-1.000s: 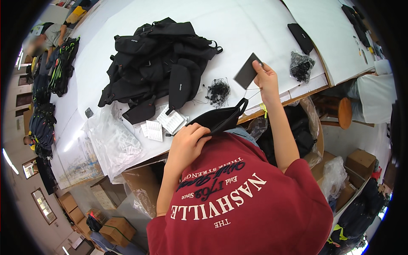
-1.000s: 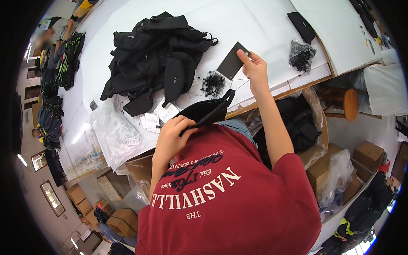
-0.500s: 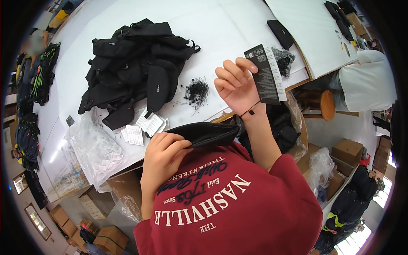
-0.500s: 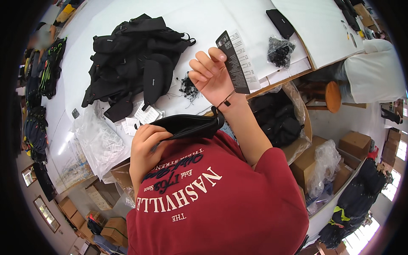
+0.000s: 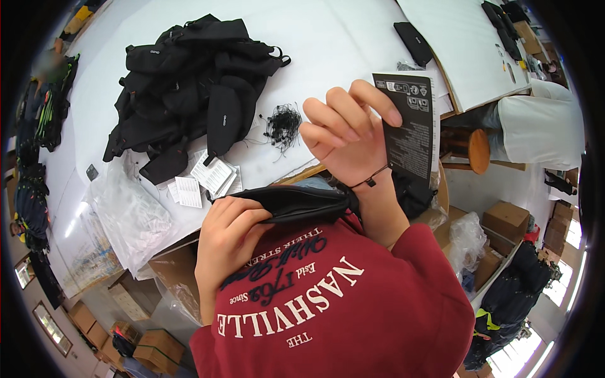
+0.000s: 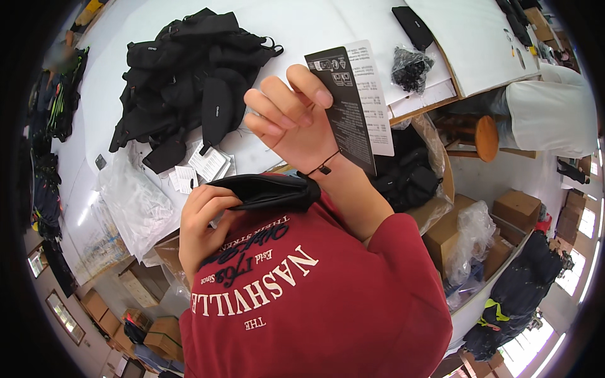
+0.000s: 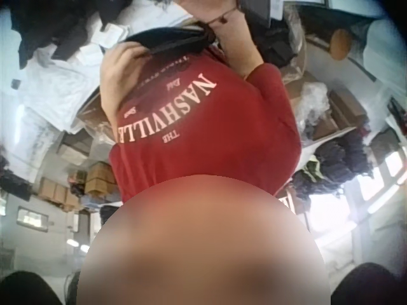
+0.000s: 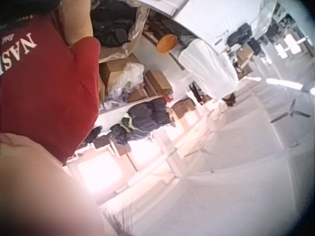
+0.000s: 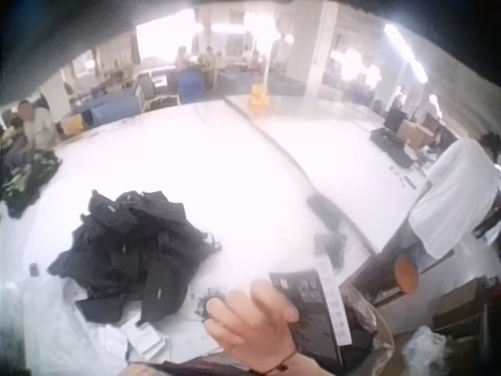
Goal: Gathering black cases/pouches, placing them on a table, and attaching small black tags with string to them.
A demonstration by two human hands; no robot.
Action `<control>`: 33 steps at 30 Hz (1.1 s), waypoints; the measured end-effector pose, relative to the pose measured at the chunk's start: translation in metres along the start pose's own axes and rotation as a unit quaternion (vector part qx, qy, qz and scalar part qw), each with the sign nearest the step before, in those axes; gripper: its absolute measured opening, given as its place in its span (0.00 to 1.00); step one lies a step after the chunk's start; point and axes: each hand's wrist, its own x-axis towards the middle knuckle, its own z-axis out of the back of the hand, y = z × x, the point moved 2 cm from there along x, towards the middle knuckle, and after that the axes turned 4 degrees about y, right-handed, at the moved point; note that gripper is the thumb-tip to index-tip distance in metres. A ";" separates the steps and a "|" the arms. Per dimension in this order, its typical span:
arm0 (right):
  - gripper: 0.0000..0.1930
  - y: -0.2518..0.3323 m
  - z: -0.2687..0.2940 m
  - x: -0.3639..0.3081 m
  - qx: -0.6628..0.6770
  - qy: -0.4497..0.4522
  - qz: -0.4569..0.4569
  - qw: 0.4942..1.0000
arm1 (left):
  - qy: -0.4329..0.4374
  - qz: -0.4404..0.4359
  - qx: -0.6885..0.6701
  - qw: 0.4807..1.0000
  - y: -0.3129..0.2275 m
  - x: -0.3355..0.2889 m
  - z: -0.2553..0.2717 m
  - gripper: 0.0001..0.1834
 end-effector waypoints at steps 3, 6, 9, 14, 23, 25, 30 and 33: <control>0.16 -0.008 0.000 0.003 0.000 0.018 -0.010 1.000 | -0.002 0.025 -0.018 1.000 -0.001 0.000 0.001 0.13; 0.17 -0.016 0.001 0.004 0.018 0.031 -0.031 0.999 | -0.067 0.030 0.072 0.995 -0.023 0.010 0.012 0.12; 0.18 -0.022 0.001 0.002 -0.006 0.002 -0.057 0.998 | -0.092 0.042 0.148 0.984 -0.032 0.013 0.020 0.09; 0.15 -0.039 0.003 -0.002 -0.013 0.082 -0.074 0.994 | -0.096 -0.052 0.209 0.972 -0.033 0.018 0.024 0.05; 0.20 -0.044 -0.005 -0.001 -0.028 0.009 -0.085 0.996 | -0.100 -0.052 0.212 0.971 -0.032 0.015 0.024 0.05; 0.20 -0.043 -0.004 -0.001 -0.037 0.011 -0.081 0.996 | -0.100 -0.049 0.214 0.970 -0.031 0.013 0.025 0.05; 0.20 -0.040 -0.005 -0.002 -0.057 0.007 -0.088 0.994 | -0.105 -0.043 0.202 0.973 -0.030 0.012 0.024 0.05; 0.19 -0.041 -0.005 -0.003 -0.050 0.000 -0.086 0.995 | -0.109 -0.041 0.198 0.973 -0.030 0.011 0.024 0.05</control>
